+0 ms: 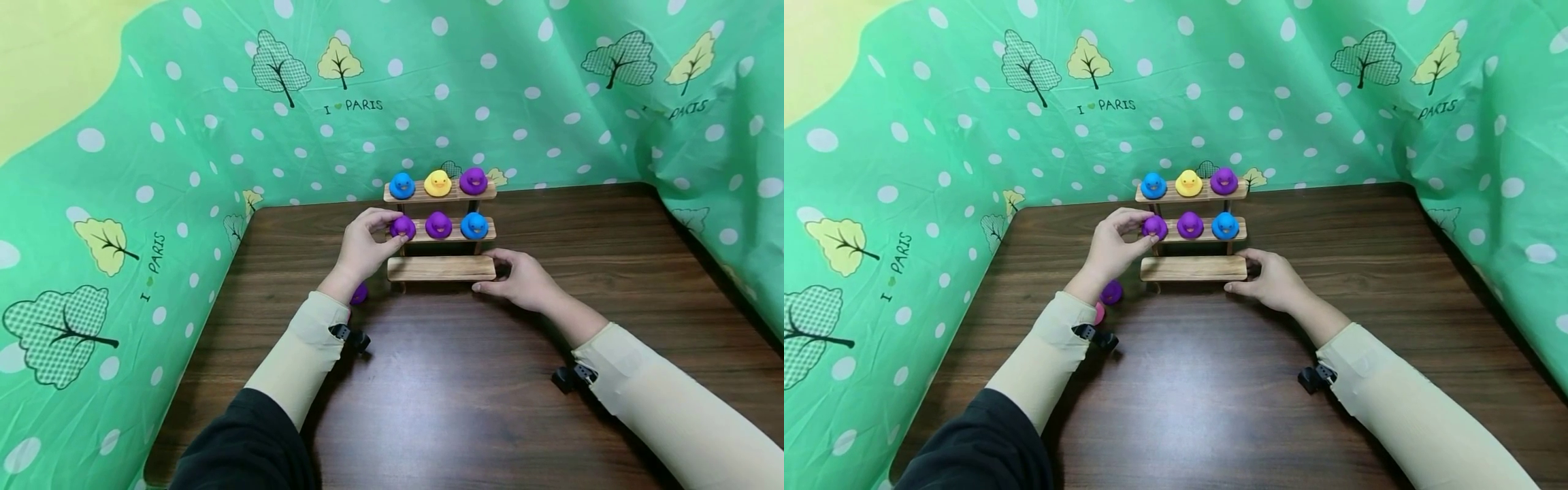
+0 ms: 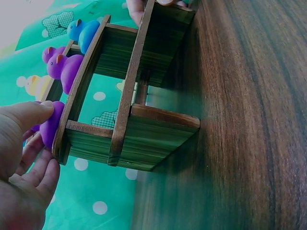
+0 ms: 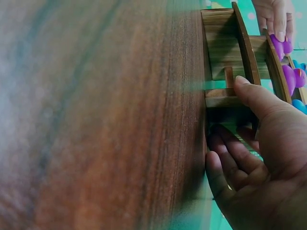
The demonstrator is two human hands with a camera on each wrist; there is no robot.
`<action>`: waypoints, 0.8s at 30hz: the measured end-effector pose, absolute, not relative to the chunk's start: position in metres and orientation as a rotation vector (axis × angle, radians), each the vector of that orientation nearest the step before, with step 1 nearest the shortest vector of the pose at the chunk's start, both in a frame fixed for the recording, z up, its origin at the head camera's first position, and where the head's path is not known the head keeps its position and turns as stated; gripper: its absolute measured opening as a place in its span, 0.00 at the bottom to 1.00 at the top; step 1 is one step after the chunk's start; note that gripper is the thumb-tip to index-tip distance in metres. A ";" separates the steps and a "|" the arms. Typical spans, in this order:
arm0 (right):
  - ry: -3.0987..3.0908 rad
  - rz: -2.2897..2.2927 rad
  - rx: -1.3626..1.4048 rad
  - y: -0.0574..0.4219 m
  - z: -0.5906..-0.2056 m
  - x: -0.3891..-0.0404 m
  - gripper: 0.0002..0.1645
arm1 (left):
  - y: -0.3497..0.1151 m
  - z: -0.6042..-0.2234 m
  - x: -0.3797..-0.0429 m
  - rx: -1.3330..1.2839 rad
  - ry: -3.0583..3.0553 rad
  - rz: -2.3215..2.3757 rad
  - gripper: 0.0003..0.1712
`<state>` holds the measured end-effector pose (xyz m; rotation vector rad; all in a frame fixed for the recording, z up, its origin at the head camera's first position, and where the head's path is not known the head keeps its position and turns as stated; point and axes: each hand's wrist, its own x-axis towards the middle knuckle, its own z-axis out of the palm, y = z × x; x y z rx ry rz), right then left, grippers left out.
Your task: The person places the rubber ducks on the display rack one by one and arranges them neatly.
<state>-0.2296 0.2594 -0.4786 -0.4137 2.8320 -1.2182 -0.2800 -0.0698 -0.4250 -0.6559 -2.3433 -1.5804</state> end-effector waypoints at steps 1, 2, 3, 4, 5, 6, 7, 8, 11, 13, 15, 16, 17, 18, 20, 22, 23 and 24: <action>2.831 -1.219 -0.414 0.259 -0.479 -0.230 0.41 | -0.070 -0.425 -0.280 -0.651 -2.345 -1.585 0.21; 2.831 -1.217 -0.416 0.259 -0.479 -0.230 0.41 | -0.070 -0.425 -0.280 -0.649 -2.346 -1.586 0.21; 2.833 -1.214 -0.417 0.260 -0.479 -0.230 0.41 | -0.071 -0.425 -0.279 -0.647 -2.346 -1.589 0.21; 2.833 -1.215 -0.417 0.260 -0.479 -0.230 0.42 | -0.071 -0.425 -0.279 -0.646 -2.346 -1.592 0.22; 2.833 -1.215 -0.417 0.260 -0.479 -0.230 0.42 | -0.071 -0.425 -0.279 -0.647 -2.344 -1.594 0.22; 2.831 -1.216 -0.416 0.260 -0.479 -0.230 0.42 | -0.071 -0.425 -0.279 -0.649 -2.342 -1.598 0.23; 2.830 -1.215 -0.416 0.260 -0.479 -0.230 0.42 | -0.071 -0.425 -0.278 -0.652 -2.336 -1.608 0.23; 2.831 -1.213 -0.415 0.260 -0.479 -0.230 0.42 | -0.071 -0.424 -0.278 -0.658 -2.331 -1.617 0.24; 2.825 -1.213 -0.411 0.260 -0.479 -0.230 0.43 | -0.074 -0.425 -0.277 -0.673 -2.315 -1.639 0.26; 2.825 -1.211 -0.411 0.261 -0.479 -0.230 0.44 | -0.077 -0.426 -0.277 -0.677 -2.308 -1.649 0.26; 2.823 -1.213 -0.411 0.260 -0.479 -0.230 0.43 | -0.082 -0.426 -0.276 -0.683 -2.305 -1.641 0.26; 2.823 -1.214 -0.410 0.260 -0.478 -0.230 0.43 | -0.085 -0.426 -0.276 -0.685 -2.307 -1.634 0.26; 2.822 -1.215 -0.410 0.260 -0.478 -0.229 0.43 | -0.088 -0.426 -0.275 -0.683 -2.313 -1.627 0.25; 2.823 -1.215 -0.411 0.260 -0.478 -0.229 0.43 | -0.091 -0.427 -0.275 -0.681 -2.319 -1.624 0.25; 2.825 -1.215 -0.411 0.260 -0.478 -0.229 0.43 | -0.098 -0.428 -0.273 -0.670 -2.338 -1.604 0.24; 2.826 -1.214 -0.413 0.260 -0.478 -0.229 0.43 | -0.106 -0.430 -0.271 -0.650 -2.362 -1.580 0.24; 2.827 -1.213 -0.413 0.260 -0.478 -0.229 0.43 | -0.110 -0.431 -0.270 -0.639 -2.371 -1.576 0.23; 2.830 -1.211 -0.412 0.260 -0.478 -0.229 0.43 | -0.114 -0.432 -0.270 -0.628 -2.379 -1.570 0.23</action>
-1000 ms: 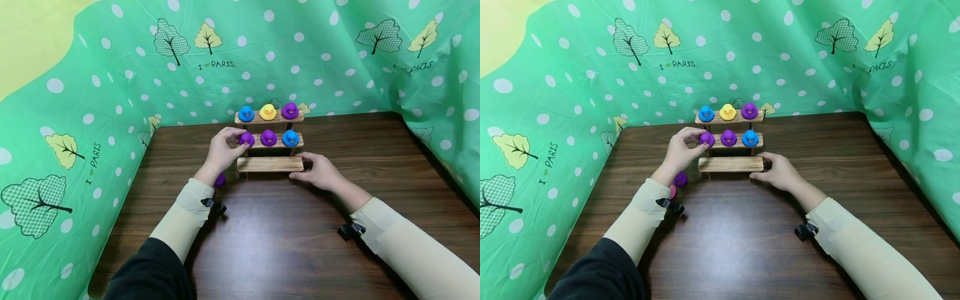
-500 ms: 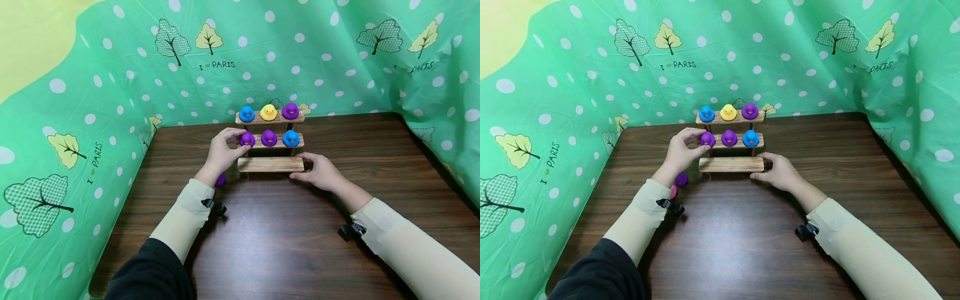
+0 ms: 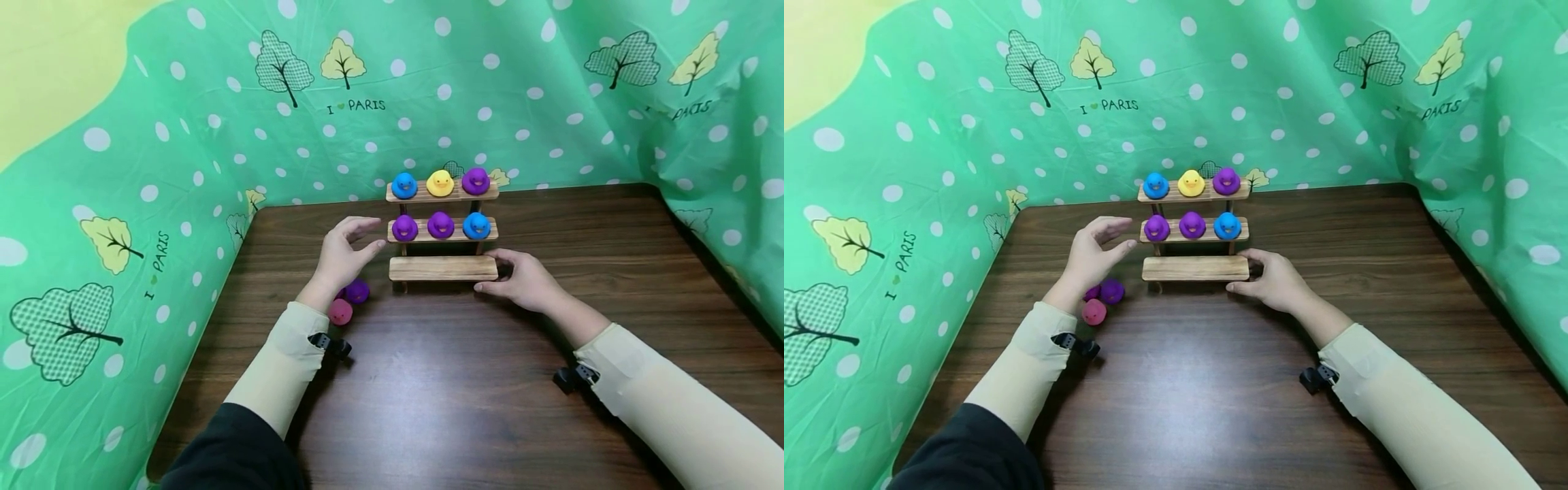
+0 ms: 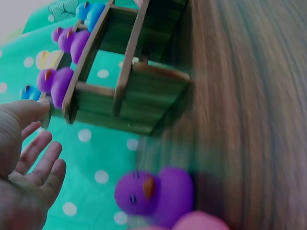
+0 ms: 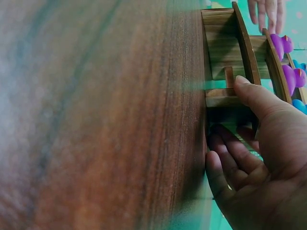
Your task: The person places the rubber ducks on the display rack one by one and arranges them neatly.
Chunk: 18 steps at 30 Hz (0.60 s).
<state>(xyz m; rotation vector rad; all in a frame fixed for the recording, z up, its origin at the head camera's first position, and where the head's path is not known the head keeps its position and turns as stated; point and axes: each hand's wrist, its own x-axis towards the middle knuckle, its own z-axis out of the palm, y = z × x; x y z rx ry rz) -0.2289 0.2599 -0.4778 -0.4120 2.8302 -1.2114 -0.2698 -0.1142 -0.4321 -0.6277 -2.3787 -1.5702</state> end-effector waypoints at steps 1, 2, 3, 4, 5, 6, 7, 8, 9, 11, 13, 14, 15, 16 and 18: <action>2.831 -1.211 -0.411 0.260 -0.478 -0.229 0.43 | -0.118 -0.433 -0.269 -0.619 -2.381 -1.571 0.22; 2.830 -1.211 -0.411 0.260 -0.478 -0.229 0.43 | -0.123 -0.435 -0.269 -0.610 -2.383 -1.570 0.22; 2.830 -1.210 -0.411 0.260 -0.478 -0.229 0.43 | -0.127 -0.437 -0.268 -0.600 -2.386 -1.570 0.22; 2.830 -1.209 -0.407 0.260 -0.479 -0.230 0.43 | -0.131 -0.439 -0.268 -0.592 -2.388 -1.571 0.22; 2.830 -1.209 -0.408 0.260 -0.479 -0.230 0.43 | -0.135 -0.441 -0.267 -0.583 -2.391 -1.572 0.22; 2.830 -1.207 -0.406 0.260 -0.479 -0.230 0.43 | -0.139 -0.442 -0.267 -0.576 -2.394 -1.574 0.22; 2.829 -1.209 -0.405 0.261 -0.479 -0.230 0.43 | -0.143 -0.444 -0.265 -0.567 -2.398 -1.578 0.21; 2.829 -1.209 -0.404 0.261 -0.479 -0.230 0.43 | -0.147 -0.445 -0.264 -0.557 -2.405 -1.576 0.21; 2.829 -1.209 -0.403 0.261 -0.479 -0.230 0.43 | -0.150 -0.447 -0.263 -0.549 -2.415 -1.574 0.21; 2.830 -1.210 -0.402 0.261 -0.479 -0.230 0.43 | -0.157 -0.451 -0.261 -0.541 -2.418 -1.595 0.21; 2.831 -1.210 -0.403 0.261 -0.479 -0.230 0.43 | -0.164 -0.454 -0.258 -0.523 -2.426 -1.612 0.22; 2.833 -1.208 -0.404 0.261 -0.479 -0.230 0.43 | -0.167 -0.456 -0.257 -0.513 -2.430 -1.621 0.22; 2.834 -1.207 -0.407 0.261 -0.479 -0.230 0.43 | -0.170 -0.458 -0.256 -0.503 -2.436 -1.627 0.22; 2.835 -1.205 -0.408 0.261 -0.479 -0.230 0.43 | -0.173 -0.459 -0.254 -0.493 -2.441 -1.636 0.23; 2.835 -1.204 -0.410 0.261 -0.479 -0.230 0.43 | -0.179 -0.462 -0.251 -0.471 -2.466 -1.636 0.23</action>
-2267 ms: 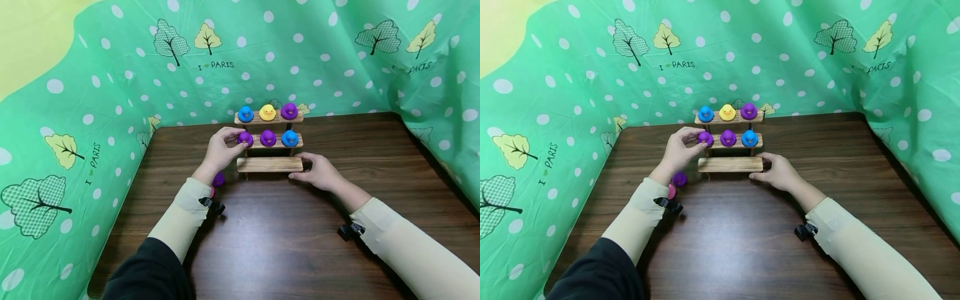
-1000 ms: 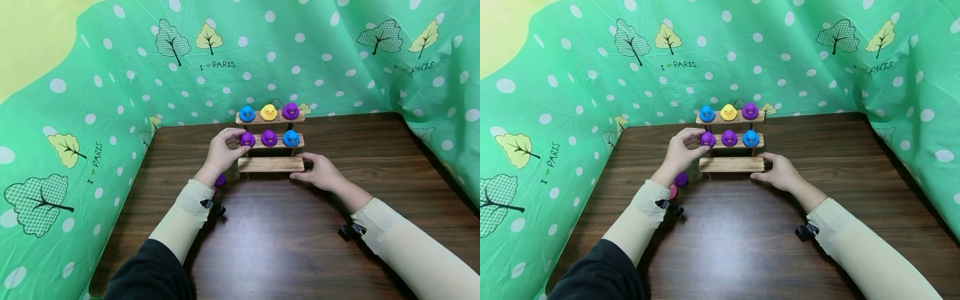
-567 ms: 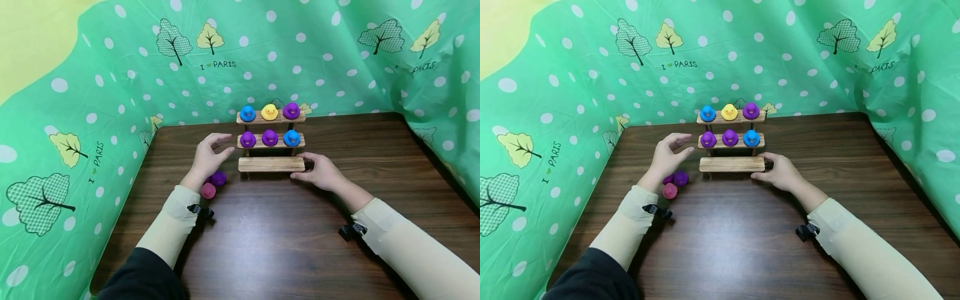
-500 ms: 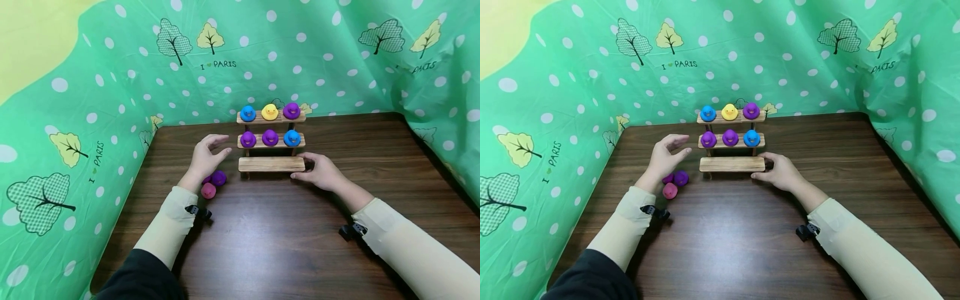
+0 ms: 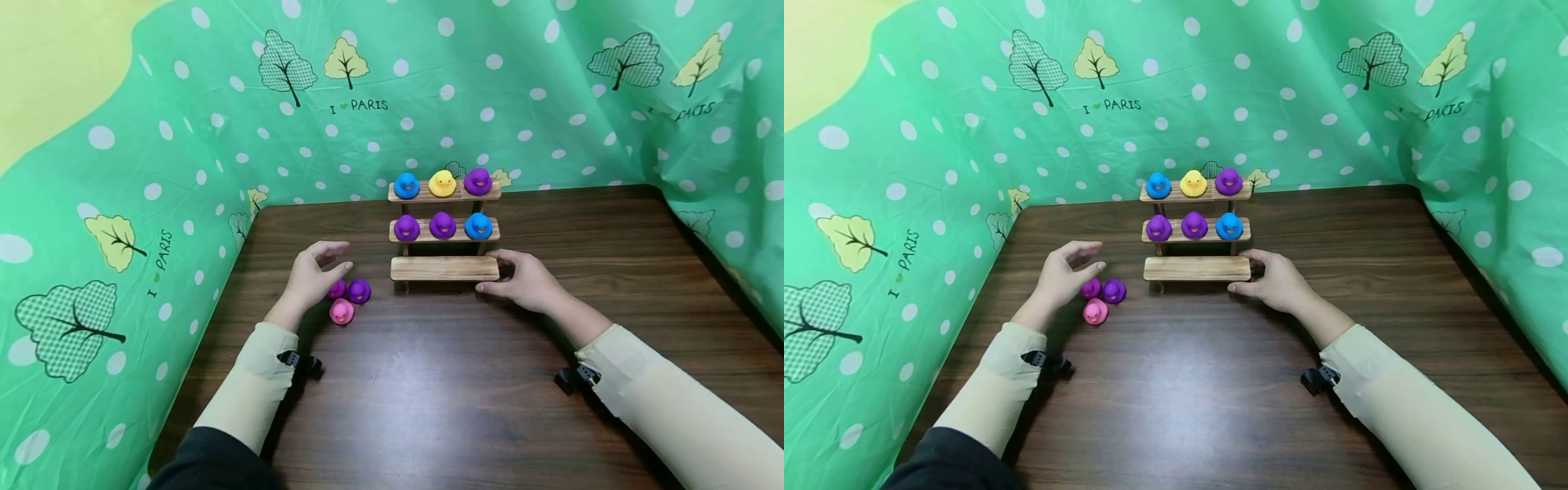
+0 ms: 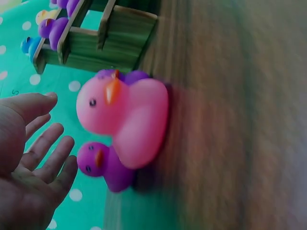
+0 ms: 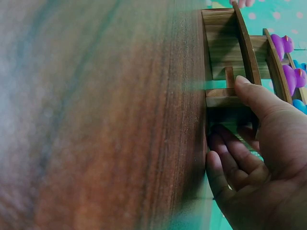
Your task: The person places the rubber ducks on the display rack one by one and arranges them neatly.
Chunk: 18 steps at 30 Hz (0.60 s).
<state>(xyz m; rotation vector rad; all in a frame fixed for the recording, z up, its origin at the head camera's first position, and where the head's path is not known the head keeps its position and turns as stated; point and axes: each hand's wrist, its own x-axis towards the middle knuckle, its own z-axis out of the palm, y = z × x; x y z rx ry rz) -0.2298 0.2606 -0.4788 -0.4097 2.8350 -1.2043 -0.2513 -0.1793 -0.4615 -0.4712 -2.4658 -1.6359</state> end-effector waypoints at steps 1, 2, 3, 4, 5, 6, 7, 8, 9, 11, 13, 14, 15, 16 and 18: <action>2.836 -1.203 -0.410 0.260 -0.479 -0.230 0.43 | -0.182 -0.462 -0.250 -0.461 -2.481 -1.631 0.23; 2.834 -1.204 -0.411 0.260 -0.478 -0.230 0.43 | -0.185 -0.463 -0.248 -0.454 -2.495 -1.625 0.23; 2.833 -1.204 -0.411 0.260 -0.478 -0.230 0.43 | -0.189 -0.464 -0.247 -0.450 -2.512 -1.616 0.23; 2.832 -1.205 -0.407 0.260 -0.478 -0.229 0.43 | -0.192 -0.465 -0.246 -0.448 -2.528 -1.608 0.22; 2.832 -1.205 -0.405 0.260 -0.478 -0.229 0.43 | -0.195 -0.467 -0.245 -0.447 -2.545 -1.598 0.22; 2.830 -1.207 -0.407 0.260 -0.477 -0.229 0.43 | -0.198 -0.467 -0.243 -0.445 -2.559 -1.594 0.22; 2.829 -1.208 -0.407 0.260 -0.477 -0.229 0.43 | -0.200 -0.468 -0.242 -0.449 -2.574 -1.583 0.22; 2.830 -1.207 -0.408 0.260 -0.477 -0.229 0.43 | -0.203 -0.470 -0.241 -0.446 -2.591 -1.575 0.22; 2.831 -1.207 -0.411 0.260 -0.477 -0.229 0.43 | -0.206 -0.471 -0.239 -0.444 -2.610 -1.561 0.22; 2.832 -1.210 -0.415 0.260 -0.477 -0.229 0.42 | -0.210 -0.472 -0.236 -0.440 -2.646 -1.547 0.23; 2.831 -1.216 -0.418 0.260 -0.478 -0.229 0.42 | -0.214 -0.473 -0.233 -0.430 -2.686 -1.539 0.24; 2.831 -1.216 -0.419 0.260 -0.478 -0.229 0.42 | -0.215 -0.474 -0.232 -0.420 -2.707 -1.540 0.24; 2.827 -1.220 -0.422 0.260 -0.478 -0.228 0.42 | -0.216 -0.475 -0.231 -0.417 -2.726 -1.542 0.25; 2.825 -1.224 -0.420 0.260 -0.478 -0.229 0.42 | -0.217 -0.475 -0.230 -0.416 -2.742 -1.546 0.25; 2.822 -1.227 -0.423 0.261 -0.478 -0.228 0.43 | -0.218 -0.477 -0.229 -0.424 -2.765 -1.552 0.25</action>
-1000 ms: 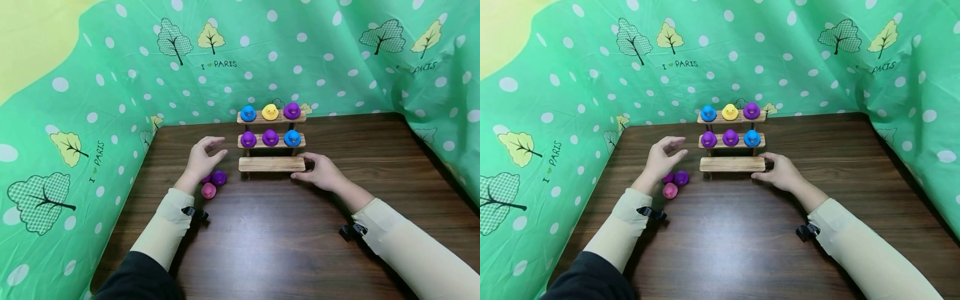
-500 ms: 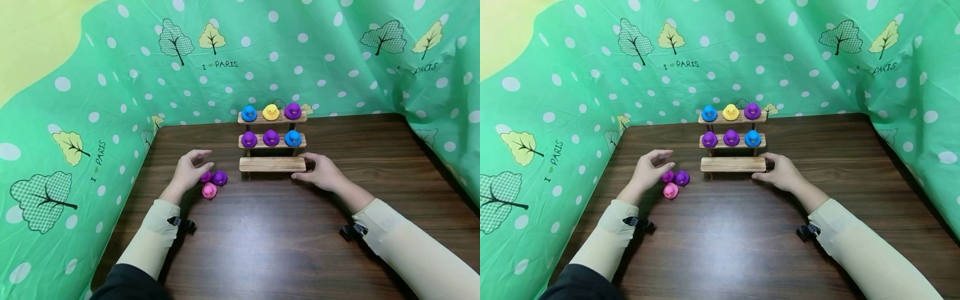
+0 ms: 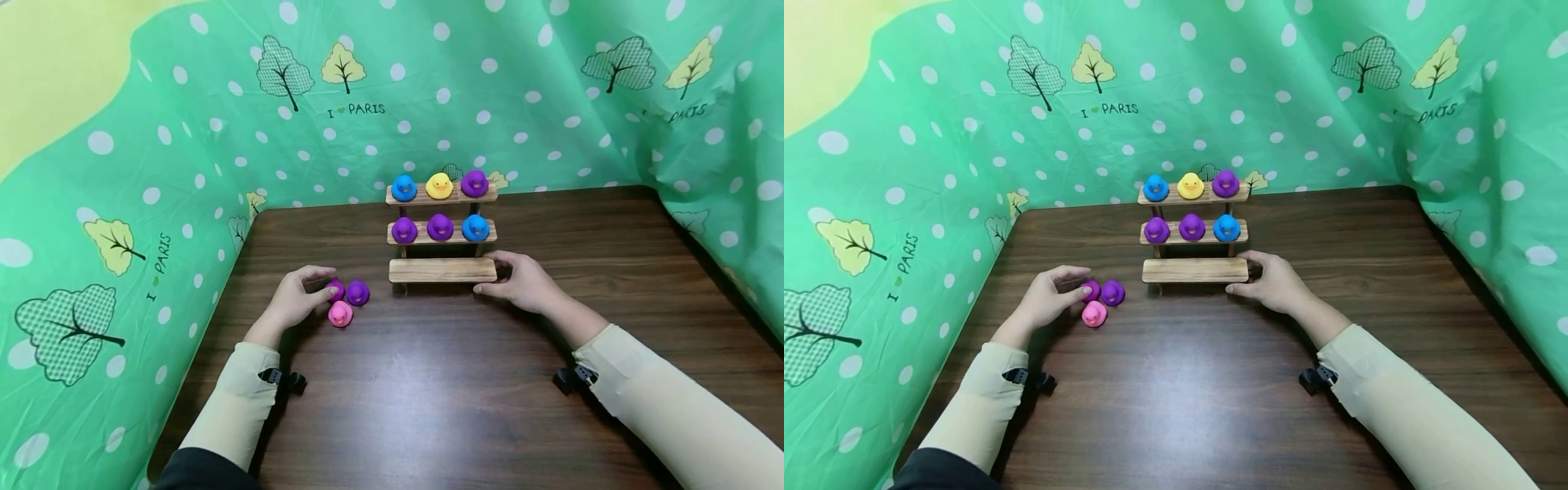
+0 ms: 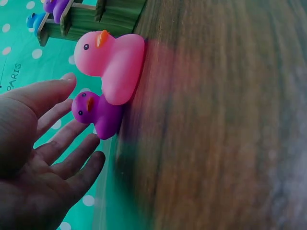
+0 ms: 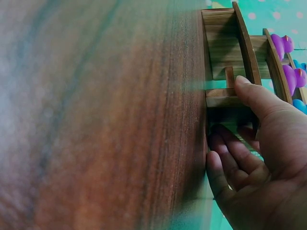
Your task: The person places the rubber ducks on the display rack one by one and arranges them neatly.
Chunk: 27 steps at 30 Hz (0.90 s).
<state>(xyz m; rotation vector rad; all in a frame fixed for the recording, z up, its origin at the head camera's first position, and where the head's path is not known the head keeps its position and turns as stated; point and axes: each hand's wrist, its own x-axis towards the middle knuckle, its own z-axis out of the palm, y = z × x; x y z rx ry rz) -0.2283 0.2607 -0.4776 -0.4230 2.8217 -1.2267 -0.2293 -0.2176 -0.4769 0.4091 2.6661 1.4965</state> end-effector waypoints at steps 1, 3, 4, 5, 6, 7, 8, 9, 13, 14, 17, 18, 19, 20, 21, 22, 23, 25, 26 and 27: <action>2.821 -1.230 -0.423 0.261 -0.478 -0.228 0.42 | -0.218 -0.477 -0.229 0.411 2.658 1.491 0.25; 2.824 -1.234 -0.418 0.261 -0.478 -0.228 0.42 | -0.218 -0.478 -0.229 0.429 2.645 1.485 0.24; 2.825 -1.235 -0.415 0.261 -0.478 -0.228 0.42 | -0.218 -0.478 -0.229 0.436 2.640 1.485 0.24; 2.826 -1.233 -0.414 0.261 -0.478 -0.228 0.41 | -0.218 -0.478 -0.229 0.443 2.640 1.482 0.23; 2.828 -1.233 -0.413 0.261 -0.479 -0.228 0.41 | -0.218 -0.478 -0.229 0.448 2.640 1.477 0.23; 2.830 -1.235 -0.408 0.261 -0.479 -0.228 0.41 | -0.218 -0.478 -0.229 0.449 2.641 1.473 0.23; 2.829 -1.236 -0.408 0.260 -0.480 -0.228 0.40 | -0.218 -0.479 -0.228 0.449 2.645 1.466 0.22; 2.828 -1.235 -0.410 0.260 -0.480 -0.228 0.40 | -0.218 -0.480 -0.228 0.448 2.648 1.458 0.22; 2.833 -1.238 -0.417 0.260 -0.482 -0.227 0.42 | -0.219 -0.483 -0.227 0.456 2.648 1.440 0.21; 2.832 -1.235 -0.419 0.260 -0.482 -0.227 0.42 | -0.220 -0.484 -0.227 0.462 2.641 1.447 0.21; 2.837 -1.230 -0.419 0.261 -0.483 -0.226 0.43 | -0.220 -0.486 -0.226 0.472 2.626 1.470 0.22; 2.837 -1.228 -0.419 0.261 -0.484 -0.226 0.43 | -0.220 -0.486 -0.226 0.473 2.629 1.468 0.22; 2.838 -1.228 -0.419 0.261 -0.484 -0.226 0.43 | -0.220 -0.486 -0.226 0.469 2.633 1.468 0.22; 2.837 -1.230 -0.416 0.261 -0.484 -0.226 0.42 | -0.219 -0.486 -0.226 0.464 2.641 1.459 0.22; 2.837 -1.230 -0.418 0.261 -0.484 -0.226 0.42 | -0.219 -0.486 -0.226 0.456 2.652 1.447 0.22; 2.837 -1.231 -0.418 0.261 -0.484 -0.227 0.42 | -0.220 -0.486 -0.226 0.452 2.665 1.433 0.22; 2.838 -1.229 -0.419 0.261 -0.484 -0.227 0.42 | -0.220 -0.485 -0.226 0.439 2.674 1.418 0.22; 2.836 -1.231 -0.421 0.261 -0.483 -0.227 0.42 | -0.219 -0.484 -0.225 0.422 2.680 1.406 0.22; 2.837 -1.231 -0.421 0.261 -0.483 -0.227 0.42 | -0.219 -0.484 -0.225 0.417 2.680 1.403 0.22; 2.839 -1.228 -0.422 0.261 -0.482 -0.227 0.42 | -0.219 -0.483 -0.225 0.415 2.682 1.401 0.22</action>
